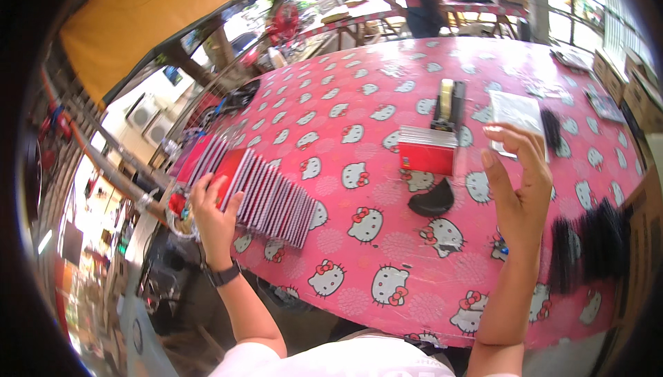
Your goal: The person repeatedly picks up red spiral-bound notebooks, inserts a black plastic piece into the spiral binding, and places the finished units into a red box on the table. The process is repeated continuously throughout the clip.
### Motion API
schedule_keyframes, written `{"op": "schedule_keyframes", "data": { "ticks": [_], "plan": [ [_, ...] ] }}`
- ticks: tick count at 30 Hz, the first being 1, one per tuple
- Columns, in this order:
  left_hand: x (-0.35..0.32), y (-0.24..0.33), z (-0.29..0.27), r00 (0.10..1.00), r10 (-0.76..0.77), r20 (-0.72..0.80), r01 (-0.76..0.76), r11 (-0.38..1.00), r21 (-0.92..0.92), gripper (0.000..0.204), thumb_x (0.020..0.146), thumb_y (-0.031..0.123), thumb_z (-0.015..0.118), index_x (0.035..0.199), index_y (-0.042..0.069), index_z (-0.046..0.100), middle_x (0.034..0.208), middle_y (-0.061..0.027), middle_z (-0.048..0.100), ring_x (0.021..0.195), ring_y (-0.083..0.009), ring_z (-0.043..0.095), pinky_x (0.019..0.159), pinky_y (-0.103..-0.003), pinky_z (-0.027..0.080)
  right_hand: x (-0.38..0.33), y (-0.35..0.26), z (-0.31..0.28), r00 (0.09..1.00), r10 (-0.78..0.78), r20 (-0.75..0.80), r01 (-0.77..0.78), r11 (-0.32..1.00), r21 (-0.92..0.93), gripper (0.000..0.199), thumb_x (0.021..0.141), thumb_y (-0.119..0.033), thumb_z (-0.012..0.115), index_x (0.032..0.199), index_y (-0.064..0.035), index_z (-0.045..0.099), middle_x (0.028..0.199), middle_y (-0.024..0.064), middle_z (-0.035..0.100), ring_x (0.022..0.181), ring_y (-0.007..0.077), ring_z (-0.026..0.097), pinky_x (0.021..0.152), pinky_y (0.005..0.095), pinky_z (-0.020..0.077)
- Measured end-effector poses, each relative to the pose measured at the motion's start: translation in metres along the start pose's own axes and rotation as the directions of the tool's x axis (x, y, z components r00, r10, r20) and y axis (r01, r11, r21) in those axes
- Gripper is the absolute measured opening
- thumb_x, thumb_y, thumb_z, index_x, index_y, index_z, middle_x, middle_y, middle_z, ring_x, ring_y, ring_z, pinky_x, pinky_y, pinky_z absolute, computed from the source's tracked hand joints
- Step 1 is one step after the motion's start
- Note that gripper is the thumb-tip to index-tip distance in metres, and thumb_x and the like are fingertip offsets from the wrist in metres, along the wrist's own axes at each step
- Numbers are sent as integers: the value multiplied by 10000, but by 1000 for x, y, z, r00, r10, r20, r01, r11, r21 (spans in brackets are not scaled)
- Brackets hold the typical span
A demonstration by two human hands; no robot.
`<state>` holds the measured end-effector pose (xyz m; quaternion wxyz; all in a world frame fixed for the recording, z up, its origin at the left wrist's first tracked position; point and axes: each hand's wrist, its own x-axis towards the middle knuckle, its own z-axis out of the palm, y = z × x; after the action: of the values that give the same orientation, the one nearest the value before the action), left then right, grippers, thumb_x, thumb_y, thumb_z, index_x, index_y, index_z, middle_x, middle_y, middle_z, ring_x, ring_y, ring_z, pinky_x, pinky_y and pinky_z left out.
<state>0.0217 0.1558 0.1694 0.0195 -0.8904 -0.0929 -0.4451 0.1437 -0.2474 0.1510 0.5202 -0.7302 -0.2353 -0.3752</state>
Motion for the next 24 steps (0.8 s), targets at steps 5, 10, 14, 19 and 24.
{"op": "schedule_keyframes", "data": {
  "ticks": [5, 10, 14, 19, 24],
  "plan": [
    [1, 130, 63, 942, 325, 78, -226, 790, -569, 344, 788, 220, 723, 1081, 56, 648, 1133, -81, 600, 1098, -287, 531, 954, -421, 397, 2, 2, -17, 995, 5, -99, 0, 998, 57, 186, 837, -91, 655, 1010, -23, 646, 1046, 77, 651, 994, 178, 551, 867, 297, 411],
    [1, 211, 200, 859, 511, 39, -385, 694, -608, 282, 802, 215, 695, 1056, 95, 678, 1102, -71, 632, 1075, -267, 562, 932, -407, 421, 7, -5, -31, 993, -47, -112, 50, 999, 22, 152, 811, -48, 664, 960, -20, 664, 972, 89, 665, 926, 205, 593, 831, 306, 450],
    [6, 221, 278, 819, 568, 80, -438, 710, -551, 257, 800, 184, 685, 1042, 97, 683, 1058, -59, 651, 1033, -267, 591, 907, -397, 451, 10, 1, -39, 981, -71, -180, 81, 995, 52, 137, 797, -32, 659, 932, -21, 678, 918, 88, 675, 900, 208, 598, 792, 306, 473],
    [23, 222, 284, 836, 526, 153, -306, 679, -667, 192, 786, 107, 680, 975, 78, 692, 913, -87, 676, 857, -298, 639, 792, -377, 515, 13, 7, -50, 973, -68, -220, 71, 997, 10, 133, 800, -60, 668, 927, -28, 686, 871, 71, 678, 868, 197, 598, 766, 296, 470],
    [39, 207, 219, 862, 458, 219, -95, 569, -817, 146, 772, 22, 660, 916, 26, 637, 833, -119, 644, 775, -251, 651, 686, -346, 513, 10, 9, -51, 972, -88, -217, 92, 996, 5, 133, 818, -100, 669, 932, -33, 686, 869, 61, 673, 829, 174, 598, 720, 280, 462]
  ]
}}
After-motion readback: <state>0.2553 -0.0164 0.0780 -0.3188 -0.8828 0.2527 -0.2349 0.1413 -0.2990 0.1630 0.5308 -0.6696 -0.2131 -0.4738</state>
